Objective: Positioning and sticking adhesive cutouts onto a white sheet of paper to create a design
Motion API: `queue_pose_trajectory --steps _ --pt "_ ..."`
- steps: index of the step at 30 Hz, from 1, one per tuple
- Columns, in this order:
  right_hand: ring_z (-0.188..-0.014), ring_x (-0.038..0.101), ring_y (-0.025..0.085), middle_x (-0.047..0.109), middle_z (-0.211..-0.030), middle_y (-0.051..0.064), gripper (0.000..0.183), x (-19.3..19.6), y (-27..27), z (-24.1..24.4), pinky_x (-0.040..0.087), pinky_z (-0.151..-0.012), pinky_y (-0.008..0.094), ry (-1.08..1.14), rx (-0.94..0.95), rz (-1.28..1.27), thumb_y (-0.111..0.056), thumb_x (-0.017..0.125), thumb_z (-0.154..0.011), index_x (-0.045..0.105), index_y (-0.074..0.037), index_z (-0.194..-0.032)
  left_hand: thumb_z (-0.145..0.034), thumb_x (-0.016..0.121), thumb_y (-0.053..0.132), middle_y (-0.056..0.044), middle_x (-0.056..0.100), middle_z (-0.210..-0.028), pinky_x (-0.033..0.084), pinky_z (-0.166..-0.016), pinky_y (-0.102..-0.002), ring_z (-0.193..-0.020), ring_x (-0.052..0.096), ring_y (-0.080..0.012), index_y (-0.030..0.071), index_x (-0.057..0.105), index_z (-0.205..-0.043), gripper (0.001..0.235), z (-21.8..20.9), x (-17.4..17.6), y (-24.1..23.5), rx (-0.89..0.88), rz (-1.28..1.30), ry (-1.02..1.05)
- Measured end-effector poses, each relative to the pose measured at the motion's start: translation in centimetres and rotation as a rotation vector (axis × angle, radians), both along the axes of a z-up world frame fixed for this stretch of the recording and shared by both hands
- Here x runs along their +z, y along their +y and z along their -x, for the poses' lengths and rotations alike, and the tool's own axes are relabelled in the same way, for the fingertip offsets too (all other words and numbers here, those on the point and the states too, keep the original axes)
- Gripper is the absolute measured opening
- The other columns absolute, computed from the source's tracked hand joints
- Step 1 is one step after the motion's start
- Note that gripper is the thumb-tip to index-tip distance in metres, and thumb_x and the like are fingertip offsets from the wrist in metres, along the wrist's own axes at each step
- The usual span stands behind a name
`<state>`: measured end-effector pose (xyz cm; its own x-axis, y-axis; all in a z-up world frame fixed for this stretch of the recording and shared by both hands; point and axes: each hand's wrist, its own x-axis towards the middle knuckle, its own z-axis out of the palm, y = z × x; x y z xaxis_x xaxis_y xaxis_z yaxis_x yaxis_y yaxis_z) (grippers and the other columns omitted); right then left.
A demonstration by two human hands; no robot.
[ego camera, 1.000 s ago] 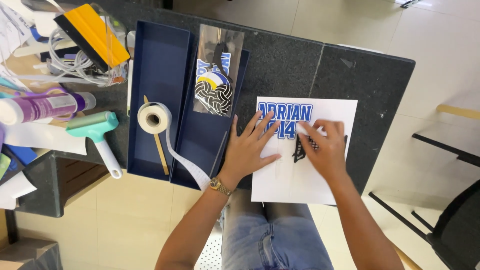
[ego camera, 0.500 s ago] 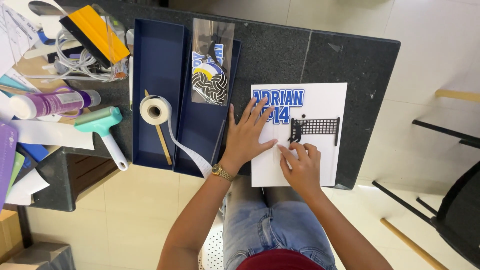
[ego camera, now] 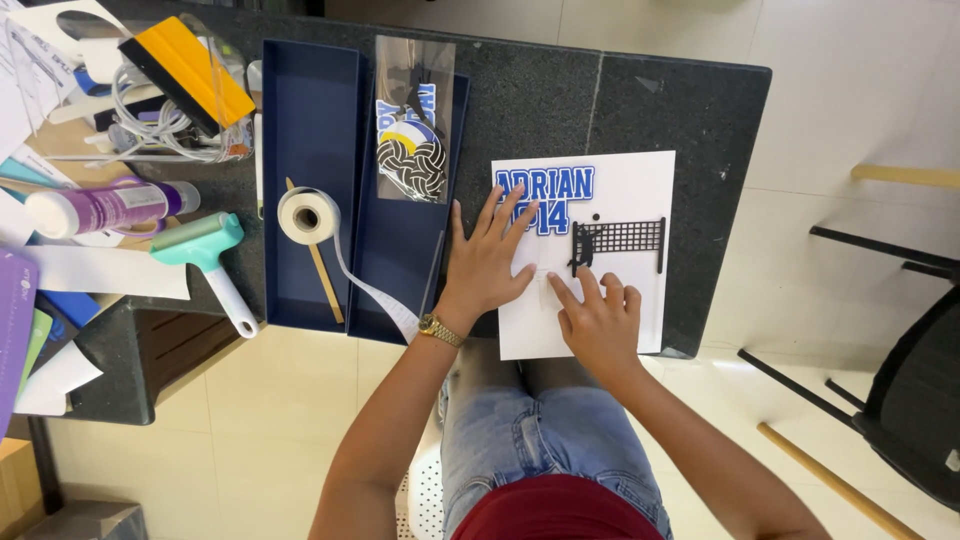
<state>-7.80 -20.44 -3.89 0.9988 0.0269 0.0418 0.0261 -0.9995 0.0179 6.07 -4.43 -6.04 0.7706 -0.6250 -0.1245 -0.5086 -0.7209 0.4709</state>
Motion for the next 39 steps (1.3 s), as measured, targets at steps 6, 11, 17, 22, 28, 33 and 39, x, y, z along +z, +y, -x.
queue_pose_trajectory --steps 6,11,17,22,28,33,39 --pt "-0.107 0.041 0.023 0.058 -0.122 0.000 0.040 0.6 -0.9 -0.8 0.031 -0.086 0.040 -0.074 0.138 0.154 -0.018 0.066 -0.087 0.074 -0.034 -0.122 -0.074 0.078 0.044 -0.003 0.029 -0.167 0.004 -0.117 -0.073 -0.156 0.018 -0.0278 0.028 0.037 -0.157 0.094 -0.2 0.6 0.2 -0.018 -0.033 0.048" --pt "-0.109 0.040 0.023 0.052 -0.128 0.002 0.045 -0.6 -2.1 -1.0 0.031 -0.084 0.040 -0.082 0.268 0.194 -0.012 0.064 -0.087 0.071 -0.032 -0.126 -0.073 0.079 0.042 -0.004 0.028 -0.167 0.005 -0.117 -0.074 -0.156 0.017 -0.0281 0.027 0.037 -0.157 0.095 -0.1 0.6 0.2 -0.021 -0.043 0.060" --pt "-0.111 0.040 0.024 0.048 -0.134 0.003 0.051 -1.4 -3.5 0.3 0.032 -0.083 0.039 -0.047 0.402 0.221 -0.005 0.058 -0.091 0.064 -0.028 -0.137 -0.074 0.079 0.041 -0.004 0.029 -0.166 0.004 -0.117 -0.074 -0.156 0.017 -0.0284 0.026 0.039 -0.156 0.093 -0.3 1.0 0.2 -0.011 -0.025 0.079" --pt "-0.109 0.038 0.023 0.046 -0.132 0.003 0.053 -0.7 -3.6 -0.3 0.032 -0.083 0.039 -0.033 0.385 0.252 -0.007 0.058 -0.092 0.060 -0.029 -0.141 -0.071 0.080 0.043 -0.005 0.030 -0.166 0.004 -0.117 -0.074 -0.156 0.018 -0.0281 0.026 0.040 -0.156 0.095 -0.5 1.1 0.2 -0.017 -0.017 0.080" --pt "-0.109 0.039 0.024 0.047 -0.127 0.002 0.045 -0.3 -2.4 -0.2 0.030 -0.083 0.040 0.013 0.287 0.198 -0.014 0.057 -0.097 0.063 -0.032 -0.137 -0.064 0.085 0.046 -0.004 0.028 -0.167 0.004 -0.118 -0.073 -0.156 0.018 -0.0278 0.027 0.037 -0.157 0.107 -0.2 0.6 0.5 -0.029 -0.027 0.074" --pt "-0.110 0.044 0.026 0.053 -0.123 0.001 0.043 0.1 -0.4 1.4 0.035 -0.087 0.044 0.105 0.144 -0.007 -0.023 0.062 -0.091 0.067 -0.033 -0.133 -0.054 0.089 0.051 -0.004 0.026 -0.167 0.003 -0.118 -0.074 -0.157 0.016 -0.0282 0.027 0.034 -0.158 0.120 -0.2 0.4 0.6 -0.044 -0.027 0.080" --pt "-0.112 0.042 0.033 0.050 -0.116 0.005 0.063 0.3 4.4 1.2 0.033 -0.089 0.047 0.432 -0.200 -0.429 -0.058 0.045 -0.104 0.054 -0.017 -0.150 -0.056 0.084 0.057 -0.002 0.025 -0.168 0.007 -0.118 -0.073 -0.157 0.016 -0.0260 0.029 0.033 -0.159 0.119 -0.2 -0.2 0.5 -0.063 -0.052 0.019"
